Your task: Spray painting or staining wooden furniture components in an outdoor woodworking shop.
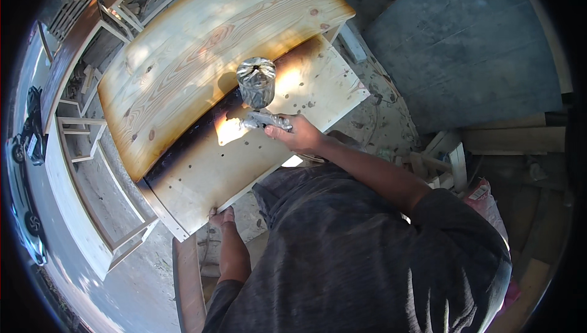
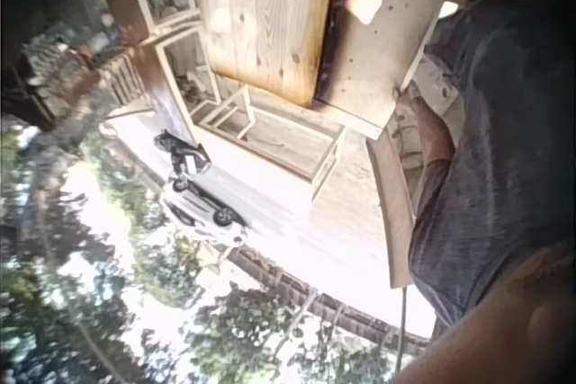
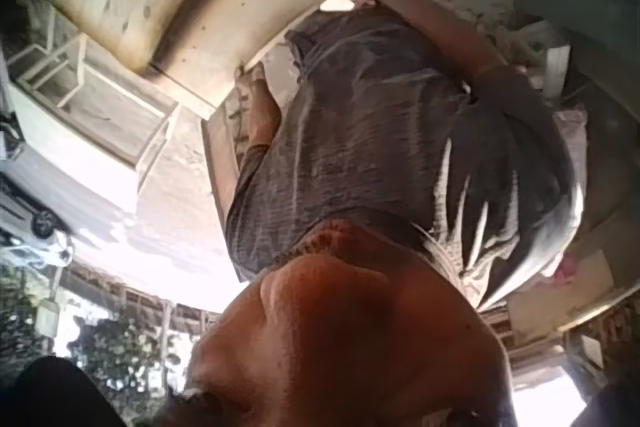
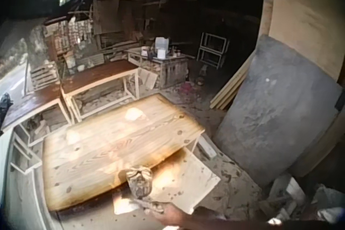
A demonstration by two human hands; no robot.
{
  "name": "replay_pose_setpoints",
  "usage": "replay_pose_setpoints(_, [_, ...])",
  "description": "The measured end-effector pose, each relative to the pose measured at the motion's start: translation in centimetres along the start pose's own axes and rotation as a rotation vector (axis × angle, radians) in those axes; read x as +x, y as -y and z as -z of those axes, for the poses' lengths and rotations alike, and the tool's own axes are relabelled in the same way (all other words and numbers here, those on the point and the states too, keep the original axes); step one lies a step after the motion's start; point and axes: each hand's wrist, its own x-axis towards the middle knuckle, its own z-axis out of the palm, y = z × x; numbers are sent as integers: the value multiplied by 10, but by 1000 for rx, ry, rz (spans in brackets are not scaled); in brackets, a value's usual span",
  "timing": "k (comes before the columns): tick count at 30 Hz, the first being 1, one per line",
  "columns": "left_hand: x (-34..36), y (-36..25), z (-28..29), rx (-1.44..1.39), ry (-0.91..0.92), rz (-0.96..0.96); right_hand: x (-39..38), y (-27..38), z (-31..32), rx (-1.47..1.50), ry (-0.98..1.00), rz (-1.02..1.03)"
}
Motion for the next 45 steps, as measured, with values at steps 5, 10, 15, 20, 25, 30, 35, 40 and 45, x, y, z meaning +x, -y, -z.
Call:
replay_pose_setpoints(5, [-12, -6, 3, 19, 20, -6, -14, 22, 13, 12, 218, -158])
replay_pose_setpoints(10, [-62, -8, 21, 65, -25, -26, -27, 20, 35, 158, 92, -202])
replay_pose_setpoints(15, [-130, -18, 56, 71, -88, -130, -42, 37, 54, 127, -1, -262])
replay_pose_setpoints(20, [-200, -46, 86, 45, -13, -252, -49, 31, 72, 252, 17, -258])
replay_pose_setpoints(25, [-273, -73, 31, 159, 271, -301, -68, 48, 109, 381, 43, -233])
replay_pose_setpoints(30, [-341, -73, -121, 366, 608, -396, -101, 42, 153, 387, -33, -165])
replay_pose_setpoints(35, [-369, 55, -300, 522, 590, -861, -149, 25, 191, 549, -473, -129])
replay_pose_setpoints(40, [-391, 222, -400, 1076, 741, -1135, -178, 10, 221, 391, -903, -184])
replay_pose_setpoints(45, [-421, 394, -396, 1384, 1379, -1299, -188, -48, 259, 465, -1206, -354])
